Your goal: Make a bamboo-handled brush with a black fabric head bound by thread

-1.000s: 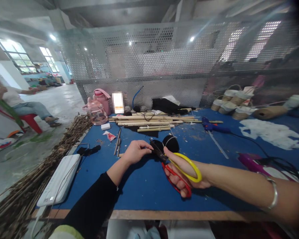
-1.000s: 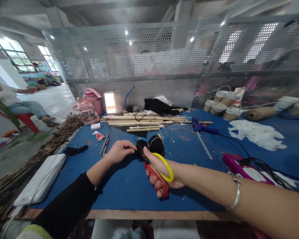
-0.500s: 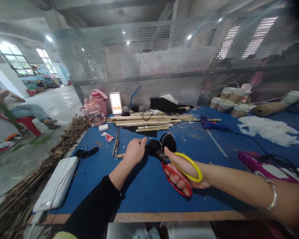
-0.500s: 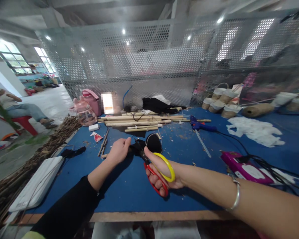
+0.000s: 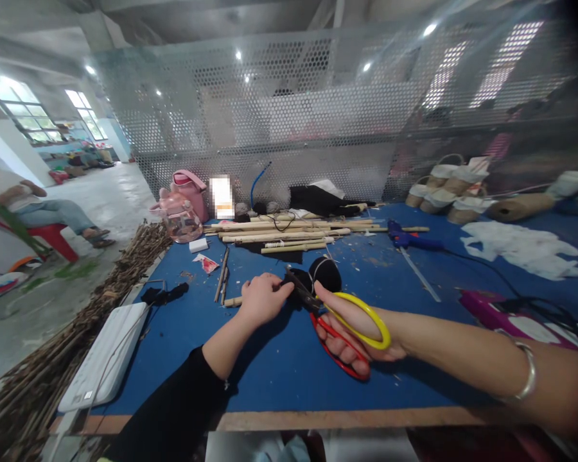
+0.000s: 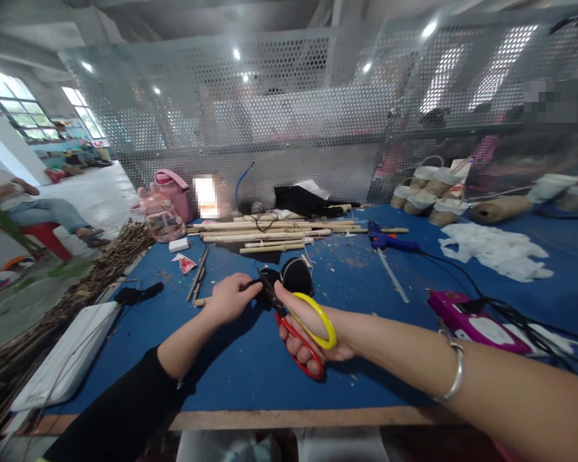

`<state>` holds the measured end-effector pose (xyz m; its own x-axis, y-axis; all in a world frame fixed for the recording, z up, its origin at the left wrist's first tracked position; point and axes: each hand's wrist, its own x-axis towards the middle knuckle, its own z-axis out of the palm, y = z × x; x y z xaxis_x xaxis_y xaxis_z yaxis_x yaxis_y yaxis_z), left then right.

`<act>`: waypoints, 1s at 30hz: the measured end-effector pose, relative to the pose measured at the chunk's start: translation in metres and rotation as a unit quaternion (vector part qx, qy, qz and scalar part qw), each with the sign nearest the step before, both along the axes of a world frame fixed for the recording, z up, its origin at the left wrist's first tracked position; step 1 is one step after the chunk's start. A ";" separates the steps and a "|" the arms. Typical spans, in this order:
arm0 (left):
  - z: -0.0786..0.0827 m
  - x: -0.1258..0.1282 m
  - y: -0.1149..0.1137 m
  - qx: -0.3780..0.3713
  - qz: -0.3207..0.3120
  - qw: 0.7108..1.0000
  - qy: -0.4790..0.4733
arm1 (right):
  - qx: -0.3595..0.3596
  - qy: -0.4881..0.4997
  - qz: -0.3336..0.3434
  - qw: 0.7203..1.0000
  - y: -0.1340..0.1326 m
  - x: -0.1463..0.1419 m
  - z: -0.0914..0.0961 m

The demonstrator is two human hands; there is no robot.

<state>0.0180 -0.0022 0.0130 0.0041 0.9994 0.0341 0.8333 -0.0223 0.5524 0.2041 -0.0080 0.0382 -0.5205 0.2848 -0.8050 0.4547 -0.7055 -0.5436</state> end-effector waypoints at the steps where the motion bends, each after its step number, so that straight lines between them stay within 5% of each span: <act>1: 0.000 -0.001 0.000 -0.006 -0.008 1.000 -0.004 | -0.002 0.010 0.001 1.000 0.000 0.000 0.000; 22: 0.002 0.003 -0.009 -0.009 -0.026 0.999 0.024 | 0.030 -0.042 -0.045 0.998 0.002 -0.010 0.000; 30: 0.002 0.003 -0.012 -0.010 -0.061 0.998 0.021 | 0.038 -0.010 0.002 0.999 0.001 -0.016 0.013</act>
<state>0.0213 -0.0142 0.0152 0.1260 0.9920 0.0117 0.8481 -0.1138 0.5175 0.1884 -0.0074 0.0508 -0.5062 0.3433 -0.7911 0.4693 -0.6600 -0.5867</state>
